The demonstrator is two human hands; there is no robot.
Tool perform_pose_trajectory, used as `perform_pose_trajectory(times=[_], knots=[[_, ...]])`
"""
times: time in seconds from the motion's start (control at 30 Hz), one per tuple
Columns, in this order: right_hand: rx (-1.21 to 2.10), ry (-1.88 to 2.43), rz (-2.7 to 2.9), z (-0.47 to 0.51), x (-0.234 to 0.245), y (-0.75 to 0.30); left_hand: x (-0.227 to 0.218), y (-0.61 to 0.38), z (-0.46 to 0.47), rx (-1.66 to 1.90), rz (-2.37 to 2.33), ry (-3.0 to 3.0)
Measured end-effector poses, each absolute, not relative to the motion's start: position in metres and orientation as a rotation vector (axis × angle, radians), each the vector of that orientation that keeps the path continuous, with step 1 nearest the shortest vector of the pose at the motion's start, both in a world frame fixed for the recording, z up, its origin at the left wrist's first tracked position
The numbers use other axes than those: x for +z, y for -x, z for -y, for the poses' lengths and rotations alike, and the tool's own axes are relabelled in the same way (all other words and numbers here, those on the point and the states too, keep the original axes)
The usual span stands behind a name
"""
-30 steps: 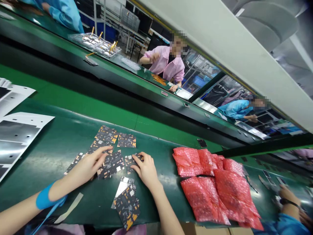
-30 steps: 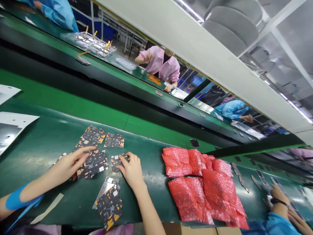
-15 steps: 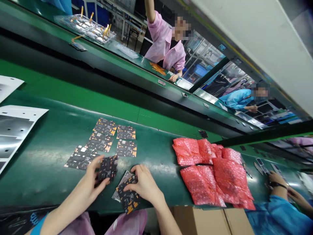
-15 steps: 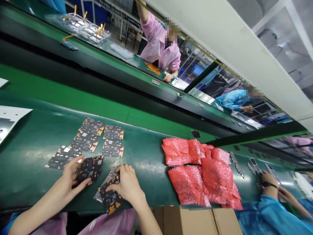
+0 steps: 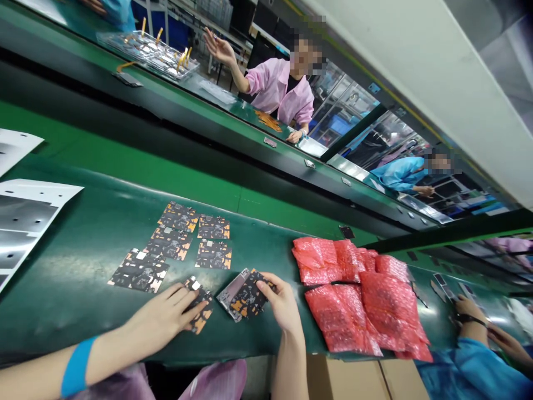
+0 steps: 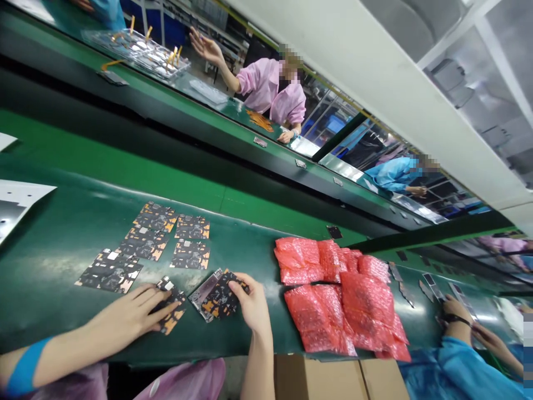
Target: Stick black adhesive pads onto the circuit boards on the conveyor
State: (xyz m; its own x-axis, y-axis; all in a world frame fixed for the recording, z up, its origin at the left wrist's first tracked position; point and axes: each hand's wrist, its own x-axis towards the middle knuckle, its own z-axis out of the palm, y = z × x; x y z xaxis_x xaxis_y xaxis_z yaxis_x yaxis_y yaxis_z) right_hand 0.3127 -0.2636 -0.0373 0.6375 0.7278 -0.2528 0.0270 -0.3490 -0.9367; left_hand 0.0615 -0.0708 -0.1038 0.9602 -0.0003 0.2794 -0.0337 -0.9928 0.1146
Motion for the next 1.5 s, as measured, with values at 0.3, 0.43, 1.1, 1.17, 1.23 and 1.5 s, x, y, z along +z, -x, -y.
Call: perform_pose_trajectory(times=[0.3, 0.43, 1.1, 1.17, 1.23, 1.5], knots=[[0.741, 1.723, 0.599, 0.247, -0.037, -0.288, -0.06, -0.089, 0.072, 0.114, -0.385, -2.043], [0.574, 1.823, 0.633, 0.221, -0.046, -0.334, -0.05, -0.083, 0.063, 0.139, -0.661, -1.44], [0.472, 2.115, 1.445, 0.157, -0.049, -0.342, -0.047, -0.083, 0.082, -0.049, -0.46, -0.109], [0.573, 1.974, 1.482, 0.164, -0.039, -0.326, -0.049, -0.084, 0.086, -0.112, -0.443, -0.179], [0.771, 1.763, 1.472, 0.179, -0.031, -0.308, -0.051, -0.084, 0.09, -0.194, -0.434, -0.278], [0.474, 1.925, 0.614, 0.248, -0.063, -0.333, -0.092, -0.081, 0.105, 0.302, -0.265, -2.307]])
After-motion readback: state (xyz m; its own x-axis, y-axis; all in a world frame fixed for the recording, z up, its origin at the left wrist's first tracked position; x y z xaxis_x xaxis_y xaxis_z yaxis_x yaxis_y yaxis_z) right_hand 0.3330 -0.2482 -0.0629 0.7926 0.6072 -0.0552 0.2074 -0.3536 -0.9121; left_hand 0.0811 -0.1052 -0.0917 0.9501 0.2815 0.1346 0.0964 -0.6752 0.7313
